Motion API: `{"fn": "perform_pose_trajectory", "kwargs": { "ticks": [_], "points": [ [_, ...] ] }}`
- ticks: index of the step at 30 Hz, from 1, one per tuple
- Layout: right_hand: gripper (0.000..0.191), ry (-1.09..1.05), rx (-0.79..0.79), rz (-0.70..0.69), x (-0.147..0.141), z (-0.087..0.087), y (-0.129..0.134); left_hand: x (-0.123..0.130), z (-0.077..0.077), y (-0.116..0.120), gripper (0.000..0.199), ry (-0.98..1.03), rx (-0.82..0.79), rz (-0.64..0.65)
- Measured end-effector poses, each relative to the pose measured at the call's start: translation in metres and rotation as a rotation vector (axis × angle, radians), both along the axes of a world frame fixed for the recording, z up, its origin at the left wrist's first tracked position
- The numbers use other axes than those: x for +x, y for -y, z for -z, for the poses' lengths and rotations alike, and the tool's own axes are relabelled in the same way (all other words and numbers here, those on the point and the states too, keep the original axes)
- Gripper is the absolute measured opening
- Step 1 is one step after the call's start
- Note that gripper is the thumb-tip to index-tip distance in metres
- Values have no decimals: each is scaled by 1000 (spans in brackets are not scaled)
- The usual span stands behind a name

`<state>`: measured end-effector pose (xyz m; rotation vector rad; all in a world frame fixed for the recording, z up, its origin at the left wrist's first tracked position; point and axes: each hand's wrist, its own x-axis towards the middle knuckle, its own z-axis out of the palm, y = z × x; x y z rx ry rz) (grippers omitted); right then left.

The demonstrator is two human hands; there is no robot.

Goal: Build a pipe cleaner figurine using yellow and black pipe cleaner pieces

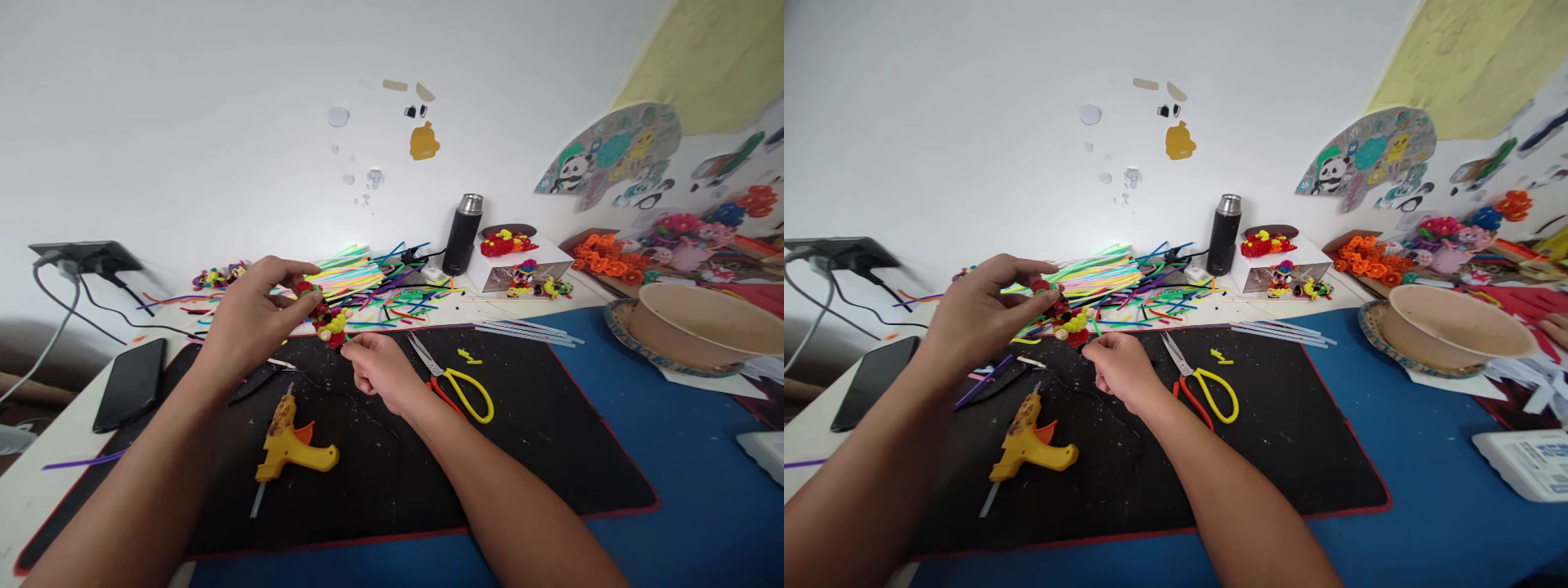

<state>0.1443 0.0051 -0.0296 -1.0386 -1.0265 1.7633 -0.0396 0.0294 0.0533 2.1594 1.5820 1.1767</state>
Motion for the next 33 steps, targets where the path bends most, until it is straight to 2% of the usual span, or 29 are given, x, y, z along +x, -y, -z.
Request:
{"fn": "perform_pose_trajectory", "kwargs": {
  "ticks": [10, 18, 33],
  "points": [
    [15, -24, -37, -8, 1, -2, 0, 7, -6, 5, 29, -23, 34, 7],
    [16, -57, -43, 5, 1, -2, 1, 9, -5, 6, 28, 7, 63, -21],
    [18, -68, -41, 1, 0, -2, 0, 12, -4, 8, 27, -69, 93, -6]
  ]
}}
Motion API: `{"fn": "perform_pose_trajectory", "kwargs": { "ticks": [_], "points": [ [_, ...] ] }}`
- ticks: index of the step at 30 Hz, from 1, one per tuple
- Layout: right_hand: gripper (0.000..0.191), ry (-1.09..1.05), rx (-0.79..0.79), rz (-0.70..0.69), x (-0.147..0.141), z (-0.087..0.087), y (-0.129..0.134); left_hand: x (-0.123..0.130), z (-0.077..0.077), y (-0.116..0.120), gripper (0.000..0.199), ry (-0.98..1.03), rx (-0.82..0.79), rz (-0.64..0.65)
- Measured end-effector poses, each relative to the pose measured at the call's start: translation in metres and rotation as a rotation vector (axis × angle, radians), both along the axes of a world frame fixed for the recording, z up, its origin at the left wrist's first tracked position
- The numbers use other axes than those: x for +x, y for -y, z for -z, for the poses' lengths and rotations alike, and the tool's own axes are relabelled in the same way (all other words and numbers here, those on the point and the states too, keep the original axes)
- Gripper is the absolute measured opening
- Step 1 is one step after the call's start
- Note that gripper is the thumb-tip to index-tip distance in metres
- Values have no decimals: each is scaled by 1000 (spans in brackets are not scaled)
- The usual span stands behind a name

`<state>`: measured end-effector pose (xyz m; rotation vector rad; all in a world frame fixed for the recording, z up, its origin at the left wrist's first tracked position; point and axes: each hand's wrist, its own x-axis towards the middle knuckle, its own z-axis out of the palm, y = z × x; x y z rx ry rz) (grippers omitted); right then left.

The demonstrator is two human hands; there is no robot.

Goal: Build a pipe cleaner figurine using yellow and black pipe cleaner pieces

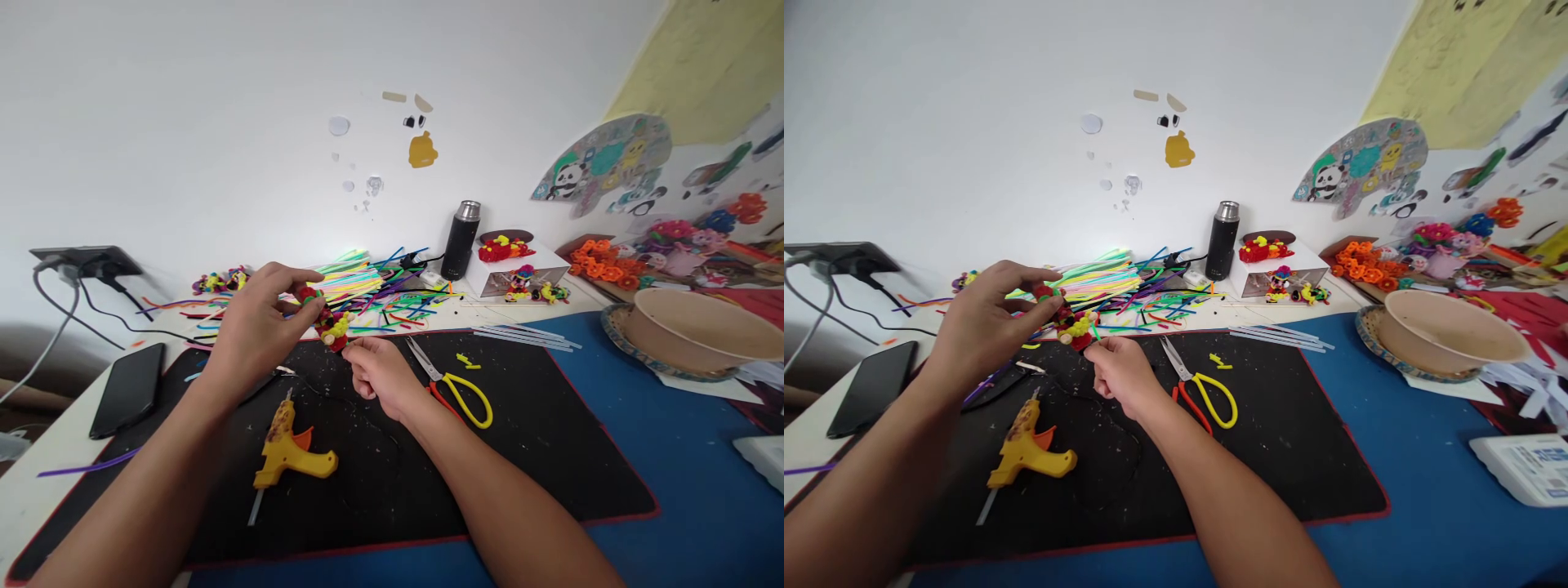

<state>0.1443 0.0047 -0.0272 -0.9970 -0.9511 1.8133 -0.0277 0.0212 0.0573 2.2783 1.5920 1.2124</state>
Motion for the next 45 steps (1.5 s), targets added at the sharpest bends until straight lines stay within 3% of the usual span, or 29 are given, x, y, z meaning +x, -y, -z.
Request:
{"fn": "perform_pose_trajectory", "kwargs": {
  "ticks": [45],
  "points": [
    [19, -127, -1, -14, 2, 4, 0, 1, -5, 3, 24, 57, 40, -106]
  ]
}}
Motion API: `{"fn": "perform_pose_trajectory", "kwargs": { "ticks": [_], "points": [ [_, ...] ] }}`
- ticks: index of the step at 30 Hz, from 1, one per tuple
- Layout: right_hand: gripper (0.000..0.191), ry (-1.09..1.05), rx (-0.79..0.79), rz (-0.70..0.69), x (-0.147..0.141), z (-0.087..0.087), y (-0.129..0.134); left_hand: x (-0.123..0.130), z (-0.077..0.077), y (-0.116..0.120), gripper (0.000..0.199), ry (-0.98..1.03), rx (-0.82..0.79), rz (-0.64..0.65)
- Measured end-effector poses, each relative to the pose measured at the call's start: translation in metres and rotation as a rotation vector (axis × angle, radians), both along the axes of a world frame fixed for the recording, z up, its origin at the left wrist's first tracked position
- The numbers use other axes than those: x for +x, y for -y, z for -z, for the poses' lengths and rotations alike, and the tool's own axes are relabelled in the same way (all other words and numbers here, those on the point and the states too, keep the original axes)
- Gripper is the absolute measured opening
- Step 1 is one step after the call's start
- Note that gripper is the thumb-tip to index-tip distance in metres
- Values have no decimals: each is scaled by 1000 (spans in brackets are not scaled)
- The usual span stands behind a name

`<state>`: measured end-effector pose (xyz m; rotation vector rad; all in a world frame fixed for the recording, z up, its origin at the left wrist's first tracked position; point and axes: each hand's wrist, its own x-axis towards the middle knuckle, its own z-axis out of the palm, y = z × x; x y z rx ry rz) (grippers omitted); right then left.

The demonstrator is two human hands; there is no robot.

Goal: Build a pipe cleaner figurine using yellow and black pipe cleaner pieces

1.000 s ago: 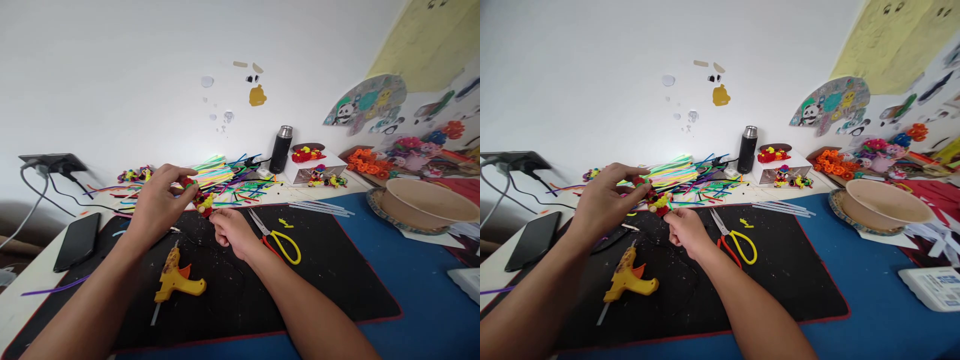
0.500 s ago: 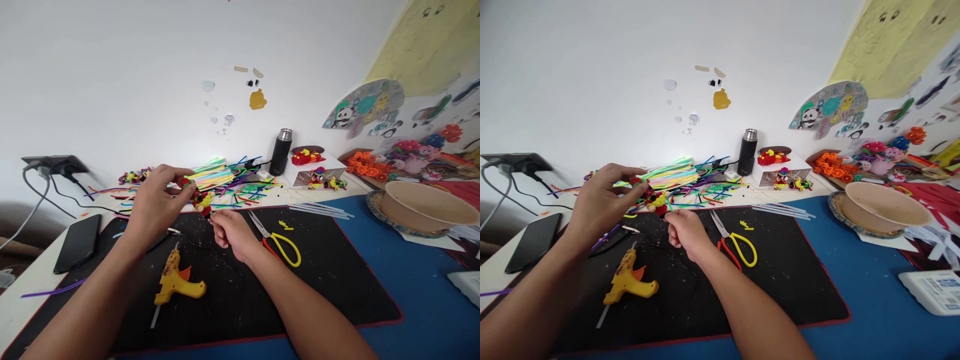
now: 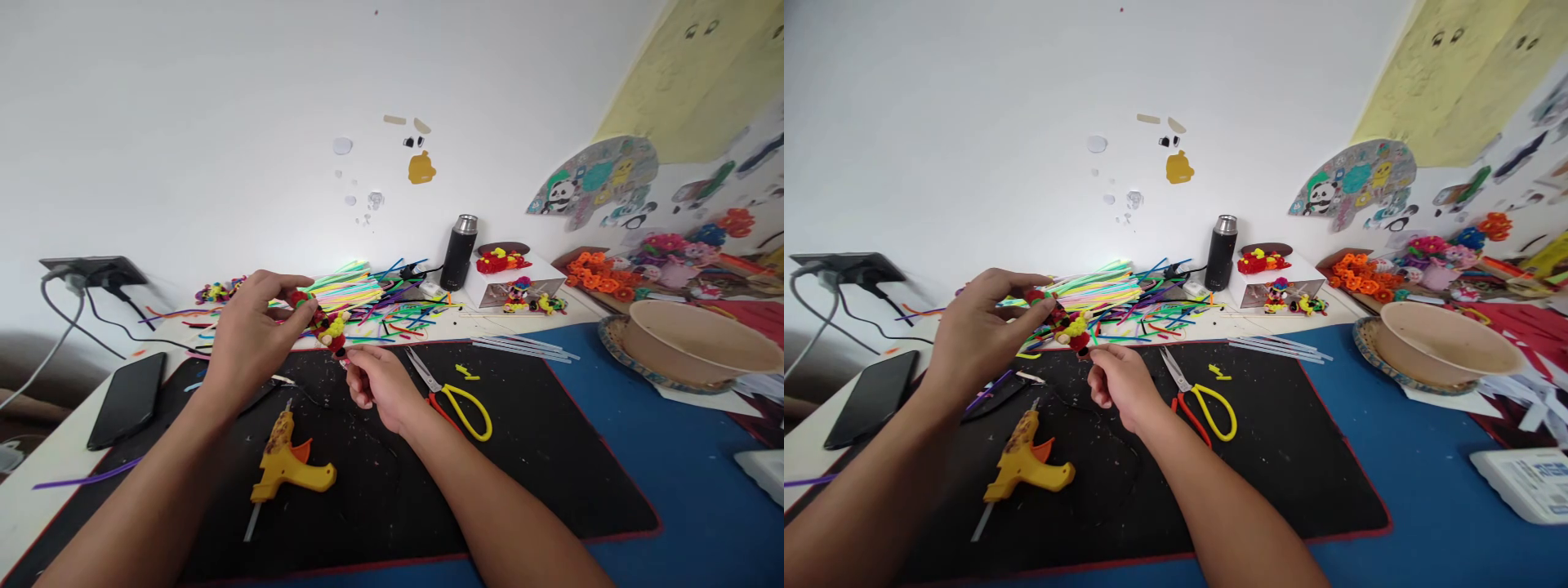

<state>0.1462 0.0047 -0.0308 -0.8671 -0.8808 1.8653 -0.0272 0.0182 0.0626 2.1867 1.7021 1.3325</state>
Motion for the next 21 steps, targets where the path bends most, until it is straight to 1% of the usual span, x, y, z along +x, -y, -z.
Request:
{"fn": "perform_pose_trajectory", "kwargs": {
  "ticks": [9, 15, 21],
  "points": [
    [22, 5, -10, 3, 0, 0, 0, -1, 2, -1, 24, -11, 0, 5],
    [17, 5, 2, 8, 0, -1, 0, -1, 3, -2, 24, -5, 3, 10],
    [24, -4, 30, 1, 0, -2, 1, -1, 1, -1, 23, -18, 9, -10]
  ]
}}
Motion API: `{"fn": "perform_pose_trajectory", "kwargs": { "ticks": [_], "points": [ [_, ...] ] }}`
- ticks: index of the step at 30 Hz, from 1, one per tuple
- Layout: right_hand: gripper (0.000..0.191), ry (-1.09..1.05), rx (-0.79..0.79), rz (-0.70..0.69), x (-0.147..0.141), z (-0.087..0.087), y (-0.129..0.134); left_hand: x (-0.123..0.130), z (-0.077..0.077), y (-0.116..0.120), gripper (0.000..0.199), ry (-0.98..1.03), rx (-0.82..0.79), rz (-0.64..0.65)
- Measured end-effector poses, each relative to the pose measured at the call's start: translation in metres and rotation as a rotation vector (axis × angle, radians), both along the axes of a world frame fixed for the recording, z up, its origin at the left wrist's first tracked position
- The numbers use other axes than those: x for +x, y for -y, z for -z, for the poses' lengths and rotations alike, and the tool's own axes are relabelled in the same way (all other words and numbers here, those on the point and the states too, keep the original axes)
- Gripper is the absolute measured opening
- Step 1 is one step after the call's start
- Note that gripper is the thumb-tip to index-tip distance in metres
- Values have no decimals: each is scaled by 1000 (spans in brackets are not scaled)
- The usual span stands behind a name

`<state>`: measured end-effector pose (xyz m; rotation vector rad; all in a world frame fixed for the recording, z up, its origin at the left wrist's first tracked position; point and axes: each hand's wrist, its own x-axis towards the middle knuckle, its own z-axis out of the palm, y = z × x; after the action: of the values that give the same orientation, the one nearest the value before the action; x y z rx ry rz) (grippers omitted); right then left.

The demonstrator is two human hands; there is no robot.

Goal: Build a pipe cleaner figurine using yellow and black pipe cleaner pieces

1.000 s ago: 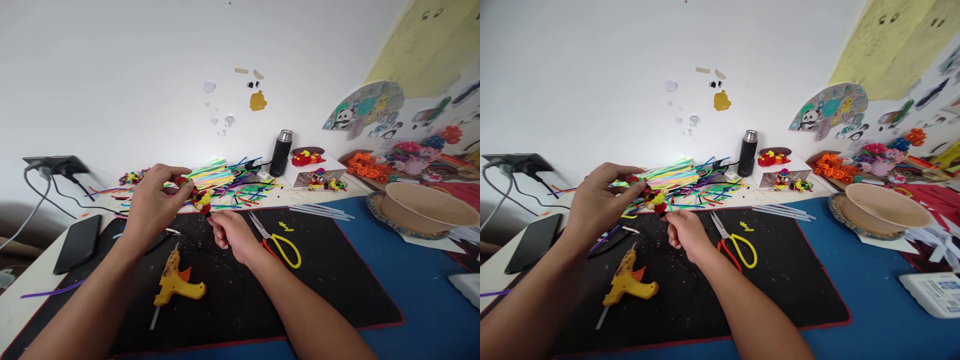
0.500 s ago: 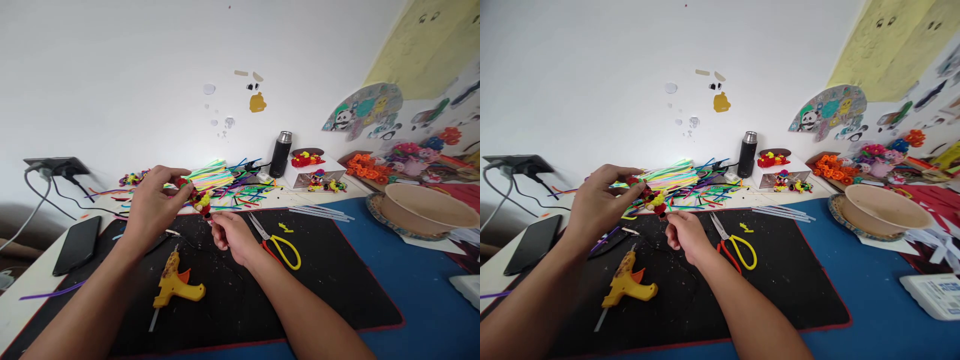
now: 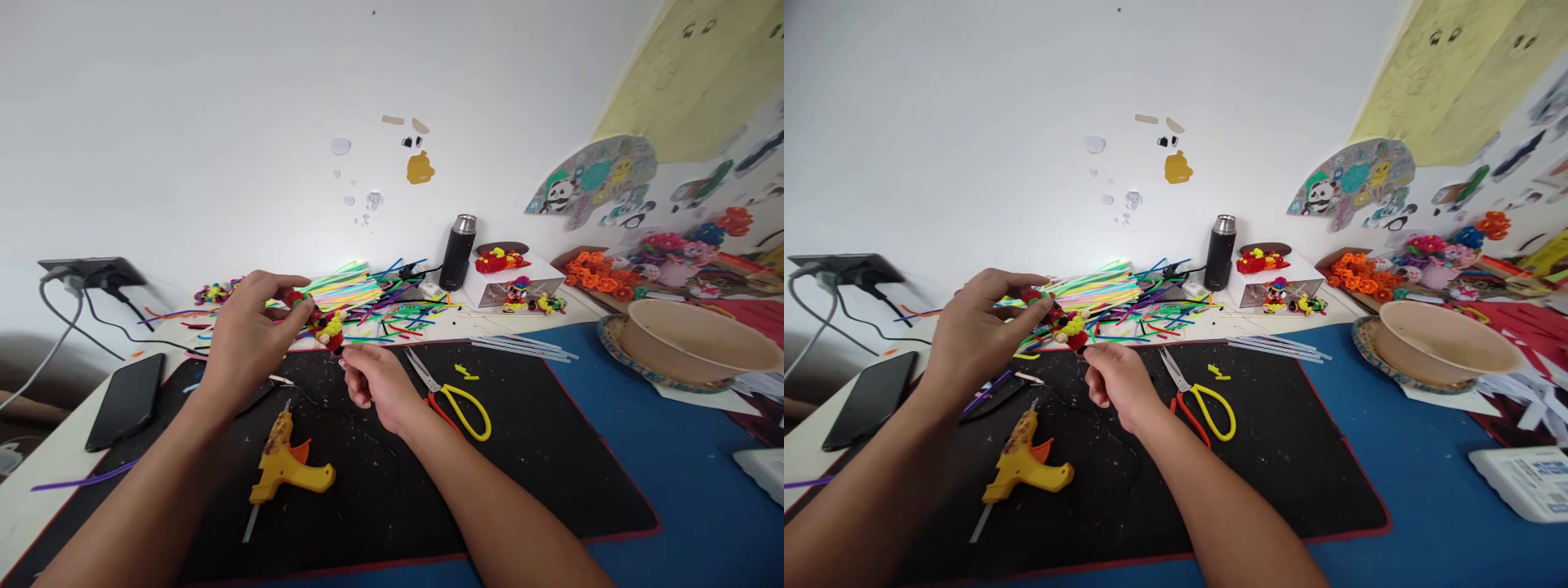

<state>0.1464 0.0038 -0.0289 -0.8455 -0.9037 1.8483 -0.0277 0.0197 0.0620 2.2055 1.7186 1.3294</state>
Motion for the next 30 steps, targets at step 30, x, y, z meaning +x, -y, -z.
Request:
{"fn": "perform_pose_trajectory", "kwargs": {
  "ticks": [30],
  "points": [
    [31, 28, -1, 52, -3, 4, -1, 1, 7, -3, 23, 15, 32, 56]
  ]
}}
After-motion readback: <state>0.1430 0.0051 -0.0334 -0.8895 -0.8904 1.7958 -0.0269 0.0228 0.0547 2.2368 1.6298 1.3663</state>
